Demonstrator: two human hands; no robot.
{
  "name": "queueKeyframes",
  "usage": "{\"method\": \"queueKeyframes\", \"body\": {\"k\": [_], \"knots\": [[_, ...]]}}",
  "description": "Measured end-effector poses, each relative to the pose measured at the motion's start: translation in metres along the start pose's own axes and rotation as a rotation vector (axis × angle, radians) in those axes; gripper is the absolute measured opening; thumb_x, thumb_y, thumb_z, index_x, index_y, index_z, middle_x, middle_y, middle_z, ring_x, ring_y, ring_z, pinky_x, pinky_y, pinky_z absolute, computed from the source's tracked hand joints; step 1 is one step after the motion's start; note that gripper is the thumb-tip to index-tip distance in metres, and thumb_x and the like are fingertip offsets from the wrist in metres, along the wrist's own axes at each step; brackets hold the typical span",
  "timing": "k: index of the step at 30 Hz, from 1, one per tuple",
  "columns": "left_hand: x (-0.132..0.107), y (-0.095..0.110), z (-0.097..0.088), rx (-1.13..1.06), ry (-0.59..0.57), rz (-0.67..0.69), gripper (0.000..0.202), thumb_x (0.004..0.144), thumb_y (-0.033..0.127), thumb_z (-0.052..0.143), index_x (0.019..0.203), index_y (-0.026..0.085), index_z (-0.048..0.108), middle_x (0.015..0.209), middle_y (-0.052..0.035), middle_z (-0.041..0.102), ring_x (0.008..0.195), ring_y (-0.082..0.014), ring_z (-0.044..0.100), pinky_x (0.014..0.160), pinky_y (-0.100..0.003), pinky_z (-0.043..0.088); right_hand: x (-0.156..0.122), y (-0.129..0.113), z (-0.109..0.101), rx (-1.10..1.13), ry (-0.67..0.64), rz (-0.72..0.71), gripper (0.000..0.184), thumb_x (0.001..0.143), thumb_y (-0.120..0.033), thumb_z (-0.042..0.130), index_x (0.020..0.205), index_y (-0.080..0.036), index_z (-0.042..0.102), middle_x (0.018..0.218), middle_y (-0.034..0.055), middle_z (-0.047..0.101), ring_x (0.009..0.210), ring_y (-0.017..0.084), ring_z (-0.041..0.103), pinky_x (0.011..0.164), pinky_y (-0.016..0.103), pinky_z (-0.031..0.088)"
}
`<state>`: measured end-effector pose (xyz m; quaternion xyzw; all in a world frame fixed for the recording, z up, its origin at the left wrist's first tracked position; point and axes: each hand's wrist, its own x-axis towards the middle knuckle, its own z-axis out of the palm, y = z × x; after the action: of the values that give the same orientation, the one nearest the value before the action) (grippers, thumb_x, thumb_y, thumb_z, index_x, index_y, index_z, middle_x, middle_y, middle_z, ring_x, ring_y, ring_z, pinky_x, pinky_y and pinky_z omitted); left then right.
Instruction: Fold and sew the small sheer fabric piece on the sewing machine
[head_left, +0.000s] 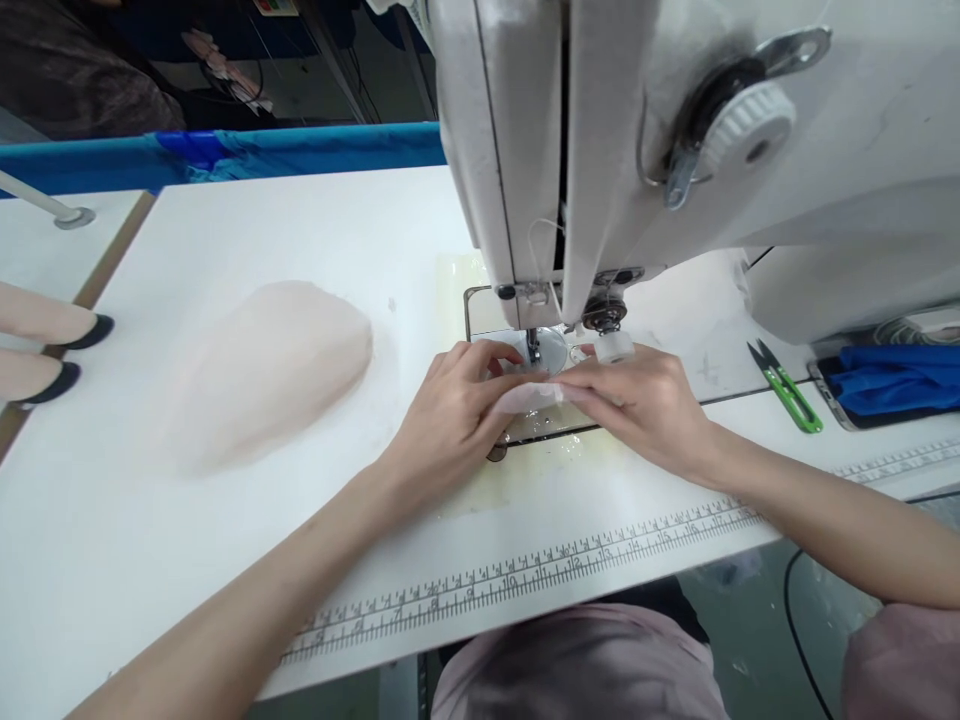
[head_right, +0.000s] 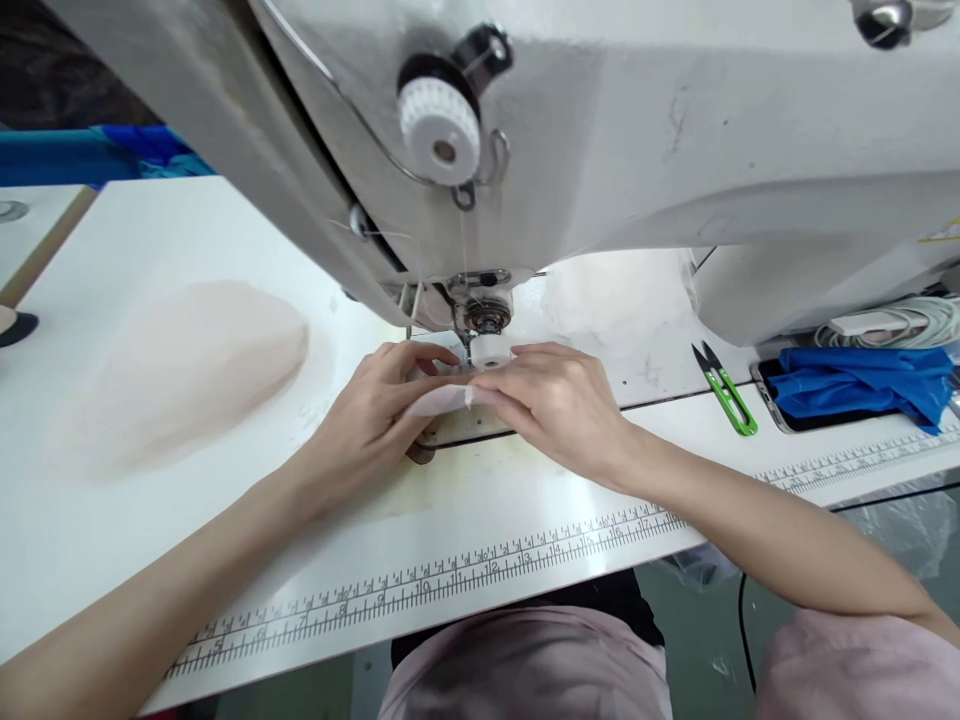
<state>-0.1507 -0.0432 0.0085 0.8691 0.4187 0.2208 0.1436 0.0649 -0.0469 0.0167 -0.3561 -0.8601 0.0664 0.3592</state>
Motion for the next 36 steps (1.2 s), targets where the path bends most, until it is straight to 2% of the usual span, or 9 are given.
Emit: {"method": "queueKeyframes", "body": {"k": [2, 5, 9, 12, 18, 36], "knots": [[0.003, 0.001, -0.003, -0.082, -0.013, -0.044, 0.038, 0.100, 0.034, 0.034, 0.101, 0.025, 0.070, 0.112, -0.0055, 0.059, 0.098, -0.0215, 0.053, 0.088, -0.045, 0.042, 0.002, 0.000, -0.001, 0.011, -0.016, 0.067, 0.022, 0.095, -0.027, 0.053, 0.088, -0.018, 0.072, 0.074, -0.0016, 0.074, 0.064, 0.012, 0.068, 0.064, 0.026, 0.052], [0.003, 0.002, -0.004, -0.061, -0.019, -0.008, 0.040, 0.100, 0.033, 0.035, 0.090, 0.025, 0.072, 0.114, -0.0050, 0.059, 0.100, -0.0214, 0.053, 0.089, -0.044, 0.043, 0.001, 0.000, -0.001, 0.020, -0.035, 0.023, 0.022, 0.094, -0.028, 0.055, 0.085, -0.019, 0.072, 0.072, -0.0026, 0.074, 0.063, 0.011, 0.067, 0.065, 0.025, 0.052], [-0.007, 0.003, -0.003, 0.258, 0.076, 0.262, 0.025, 0.094, 0.030, 0.050, 0.110, 0.024, 0.069, 0.118, -0.0080, 0.063, 0.107, -0.0271, 0.055, 0.096, -0.051, 0.042, -0.007, -0.002, -0.001, -0.133, -0.072, -0.224, 0.018, 0.090, -0.018, 0.058, 0.079, -0.019, 0.071, 0.087, -0.0022, 0.076, 0.086, 0.014, 0.070, 0.087, 0.031, 0.054], [-0.017, 0.005, -0.001, 0.440, 0.086, 0.386, 0.034, 0.090, 0.020, 0.056, 0.123, 0.018, 0.061, 0.125, -0.0080, 0.064, 0.115, -0.0270, 0.057, 0.105, -0.050, 0.038, -0.012, -0.005, -0.002, -0.250, -0.107, -0.341, 0.019, 0.088, -0.010, 0.057, 0.075, -0.017, 0.070, 0.088, -0.0012, 0.076, 0.089, 0.015, 0.070, 0.099, 0.037, 0.051], [-0.024, 0.010, -0.002, 0.457, 0.035, 0.395, 0.037, 0.094, 0.017, 0.049, 0.130, 0.012, 0.053, 0.128, -0.0114, 0.062, 0.118, -0.0233, 0.059, 0.111, -0.051, 0.034, -0.014, -0.007, -0.001, -0.274, -0.126, -0.369, 0.020, 0.086, -0.008, 0.057, 0.072, -0.017, 0.069, 0.087, -0.0003, 0.076, 0.084, 0.013, 0.069, 0.101, 0.035, 0.052], [-0.020, 0.008, 0.001, 0.417, 0.055, 0.364, 0.036, 0.092, 0.016, 0.053, 0.128, 0.013, 0.055, 0.126, -0.0112, 0.063, 0.117, -0.0237, 0.060, 0.114, -0.052, 0.030, -0.014, -0.003, 0.000, -0.288, -0.120, -0.359, 0.018, 0.085, -0.007, 0.058, 0.075, -0.016, 0.070, 0.089, 0.0014, 0.075, 0.085, 0.014, 0.069, 0.098, 0.035, 0.053]]}}
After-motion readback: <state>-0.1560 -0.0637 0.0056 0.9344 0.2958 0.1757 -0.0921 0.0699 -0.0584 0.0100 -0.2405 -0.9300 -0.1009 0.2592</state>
